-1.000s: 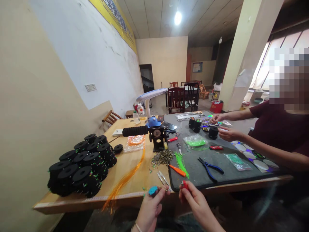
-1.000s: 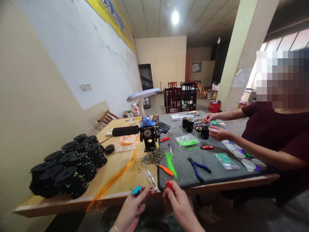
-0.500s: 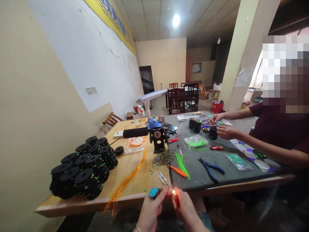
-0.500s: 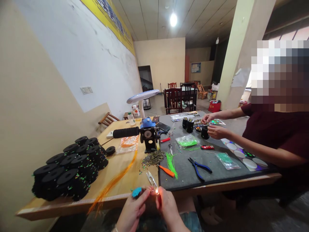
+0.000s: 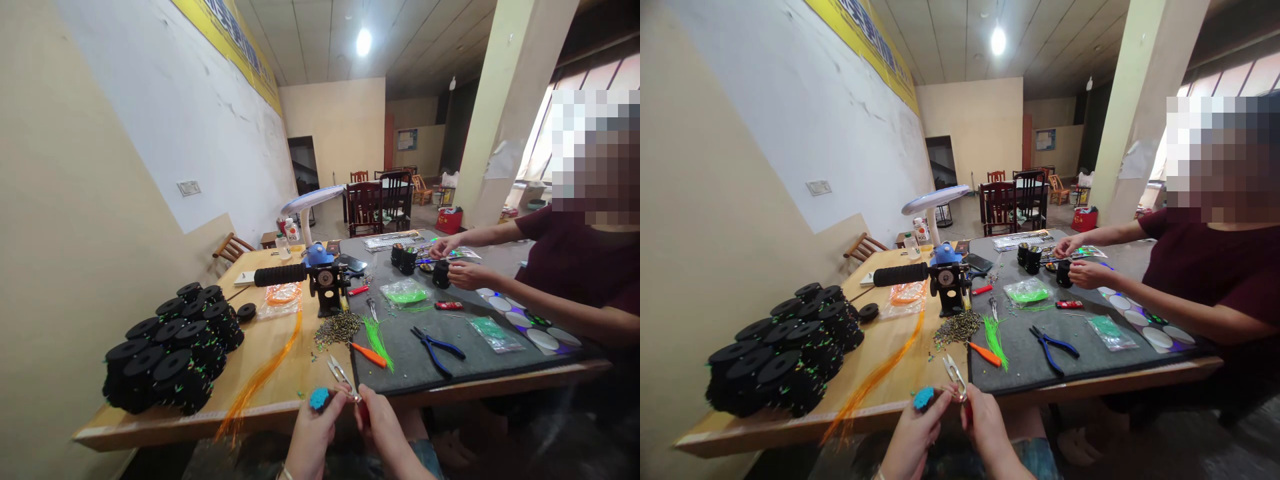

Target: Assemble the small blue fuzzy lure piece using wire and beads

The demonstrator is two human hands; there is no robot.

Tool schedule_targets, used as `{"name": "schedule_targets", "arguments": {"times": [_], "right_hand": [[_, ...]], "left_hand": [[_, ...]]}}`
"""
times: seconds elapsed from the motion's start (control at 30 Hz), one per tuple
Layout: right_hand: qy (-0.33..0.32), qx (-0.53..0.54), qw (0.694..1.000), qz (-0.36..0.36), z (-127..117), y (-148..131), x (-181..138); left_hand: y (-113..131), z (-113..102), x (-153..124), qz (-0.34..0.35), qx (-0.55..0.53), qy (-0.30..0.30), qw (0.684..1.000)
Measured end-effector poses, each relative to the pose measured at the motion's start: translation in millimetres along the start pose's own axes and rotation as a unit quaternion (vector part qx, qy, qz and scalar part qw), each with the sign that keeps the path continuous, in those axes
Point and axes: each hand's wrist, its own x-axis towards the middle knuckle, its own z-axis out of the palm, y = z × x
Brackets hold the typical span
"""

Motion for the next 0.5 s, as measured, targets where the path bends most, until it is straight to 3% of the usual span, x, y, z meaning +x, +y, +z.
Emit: {"name": "schedule_targets", "arguments": {"times": [0.5], "right_hand": [[-0.002, 0.010, 1.000, 0.012, 2.5, -4.9, 0.3]], "left_hand": [[-0.8, 0.3, 0.8, -0.016, -0.012, 0.003, 1.000]]}}
